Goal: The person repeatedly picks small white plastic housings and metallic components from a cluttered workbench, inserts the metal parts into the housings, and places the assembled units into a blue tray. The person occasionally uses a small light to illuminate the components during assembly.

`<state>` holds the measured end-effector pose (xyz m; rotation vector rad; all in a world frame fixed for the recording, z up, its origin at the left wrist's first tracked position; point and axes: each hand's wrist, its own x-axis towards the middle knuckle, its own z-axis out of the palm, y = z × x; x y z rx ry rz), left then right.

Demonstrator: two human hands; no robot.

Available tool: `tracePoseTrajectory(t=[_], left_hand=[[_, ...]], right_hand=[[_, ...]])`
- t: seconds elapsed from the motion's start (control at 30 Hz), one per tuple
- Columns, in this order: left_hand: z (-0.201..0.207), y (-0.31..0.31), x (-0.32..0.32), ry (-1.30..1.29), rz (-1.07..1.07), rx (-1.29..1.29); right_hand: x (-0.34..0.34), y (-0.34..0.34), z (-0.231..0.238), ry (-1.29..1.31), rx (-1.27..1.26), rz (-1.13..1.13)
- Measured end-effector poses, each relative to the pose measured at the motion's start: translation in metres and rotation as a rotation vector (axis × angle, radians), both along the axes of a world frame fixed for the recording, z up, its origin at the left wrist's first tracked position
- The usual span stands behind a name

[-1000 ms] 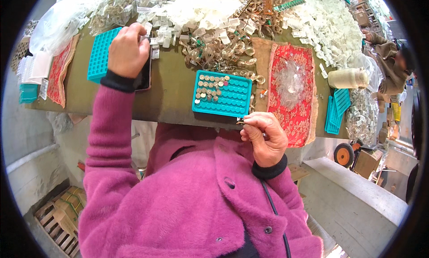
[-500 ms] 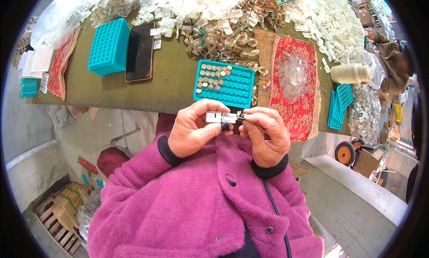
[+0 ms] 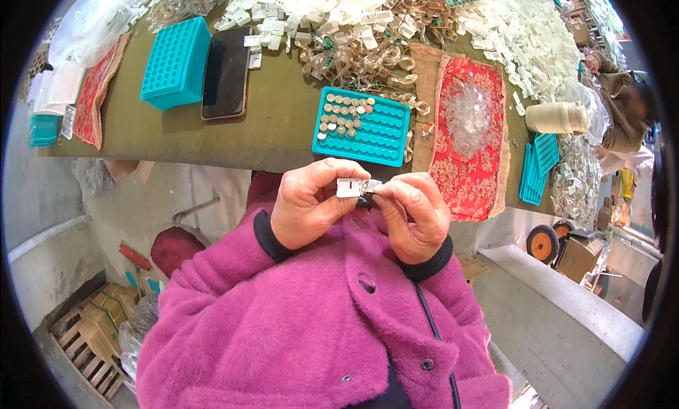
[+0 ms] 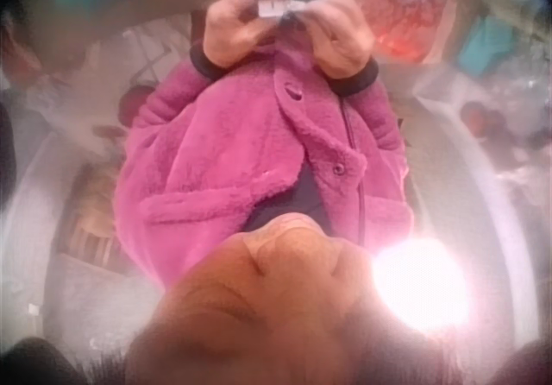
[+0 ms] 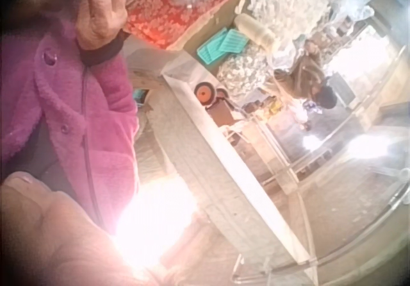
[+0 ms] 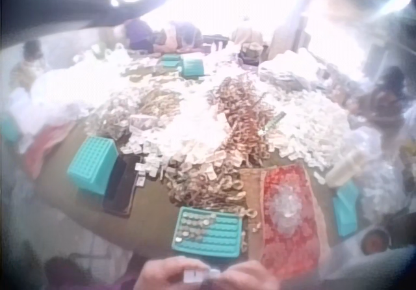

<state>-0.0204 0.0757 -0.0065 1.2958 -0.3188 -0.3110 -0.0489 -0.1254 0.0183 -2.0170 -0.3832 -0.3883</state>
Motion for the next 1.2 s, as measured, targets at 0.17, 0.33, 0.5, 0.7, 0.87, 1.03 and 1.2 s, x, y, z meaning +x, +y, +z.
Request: tracePoseTrajectory(t=[0.17,0.33,0.5,0.7,0.87,1.03,1.2], left_hand=[[-0.003,0.006,0.002,0.359,-0.111,-0.274],[-0.005,0.004,0.002,0.357,-0.127,-0.277],[-0.005,0.004,0.006,0.342,-0.12,-0.229],[-0.004,0.004,0.014,0.516,-0.139,-0.333],[-0.006,0.003,0.013,0.516,-0.111,-0.337],[-0.008,0.002,0.009,0.47,-0.048,-0.366],[-0.008,-0.003,0.004,0.054,0.083,-0.088]], right_hand=[[0.006,-0.004,-0.004,-0.082,-0.071,0.078],[0.007,-0.005,0.001,0.071,-0.02,0.122],[0.014,-0.006,0.003,0.032,-0.111,0.164],[0.01,0.0,-0.003,0.033,-0.032,0.044],[0.007,-0.002,-0.004,0.124,-0.017,0.006],[0.01,0.001,-0.006,0.078,-0.066,0.031],[0.006,0.007,-0.004,0.201,-0.043,-0.007]])
